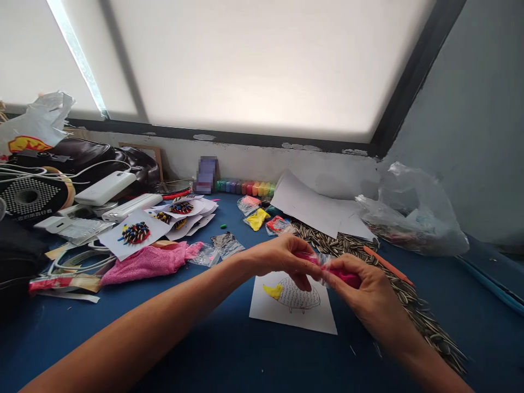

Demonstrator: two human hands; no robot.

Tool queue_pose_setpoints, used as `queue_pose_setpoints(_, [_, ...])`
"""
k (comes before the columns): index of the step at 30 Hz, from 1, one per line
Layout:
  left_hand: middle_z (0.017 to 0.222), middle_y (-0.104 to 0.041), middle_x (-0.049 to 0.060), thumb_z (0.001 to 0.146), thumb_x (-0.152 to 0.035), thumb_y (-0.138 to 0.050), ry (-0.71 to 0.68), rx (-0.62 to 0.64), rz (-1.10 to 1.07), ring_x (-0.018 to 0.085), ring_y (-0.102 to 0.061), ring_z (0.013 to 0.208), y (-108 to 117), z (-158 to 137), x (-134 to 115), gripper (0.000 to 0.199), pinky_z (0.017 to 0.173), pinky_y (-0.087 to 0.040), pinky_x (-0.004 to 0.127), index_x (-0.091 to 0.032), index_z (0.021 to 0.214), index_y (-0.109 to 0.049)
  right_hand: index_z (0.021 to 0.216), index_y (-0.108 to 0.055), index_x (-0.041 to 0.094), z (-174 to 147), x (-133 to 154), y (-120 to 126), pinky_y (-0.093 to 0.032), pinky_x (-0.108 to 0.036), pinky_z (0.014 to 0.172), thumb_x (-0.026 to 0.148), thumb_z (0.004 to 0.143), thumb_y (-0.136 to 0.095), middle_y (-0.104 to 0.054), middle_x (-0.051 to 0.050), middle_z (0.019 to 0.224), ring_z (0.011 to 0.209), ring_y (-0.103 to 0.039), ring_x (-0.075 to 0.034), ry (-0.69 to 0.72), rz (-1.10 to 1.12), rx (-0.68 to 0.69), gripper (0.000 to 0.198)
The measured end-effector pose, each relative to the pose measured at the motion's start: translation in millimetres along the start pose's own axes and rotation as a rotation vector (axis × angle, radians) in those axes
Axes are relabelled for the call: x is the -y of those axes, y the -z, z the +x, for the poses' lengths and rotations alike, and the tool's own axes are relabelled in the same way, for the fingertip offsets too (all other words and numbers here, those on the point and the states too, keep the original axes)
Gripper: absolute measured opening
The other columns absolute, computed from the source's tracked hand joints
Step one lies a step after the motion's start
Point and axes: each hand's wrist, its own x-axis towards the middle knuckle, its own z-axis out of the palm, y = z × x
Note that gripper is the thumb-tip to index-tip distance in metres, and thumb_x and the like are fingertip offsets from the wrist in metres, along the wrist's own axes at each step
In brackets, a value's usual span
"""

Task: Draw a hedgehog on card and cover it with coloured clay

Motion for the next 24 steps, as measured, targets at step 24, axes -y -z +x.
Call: queue_pose_setpoints(24, [0.074,-0.066,0.003,0.069,-0.048,-0.081,-0.133,-0.278,0.024,0.01,-0.063,0.064,11,-6,-15,0.042,0.063,-0.047,0.024,-0.011,0.08,-0.064,0.063,-0.07,0.02,7,4,20,-0.05,-0.025,0.051,0.031,0.063,-0.072,-0.066,-0.002,0.074,0.056,-0.056,-0.012,-0.224,0.596,-0.089,0.011])
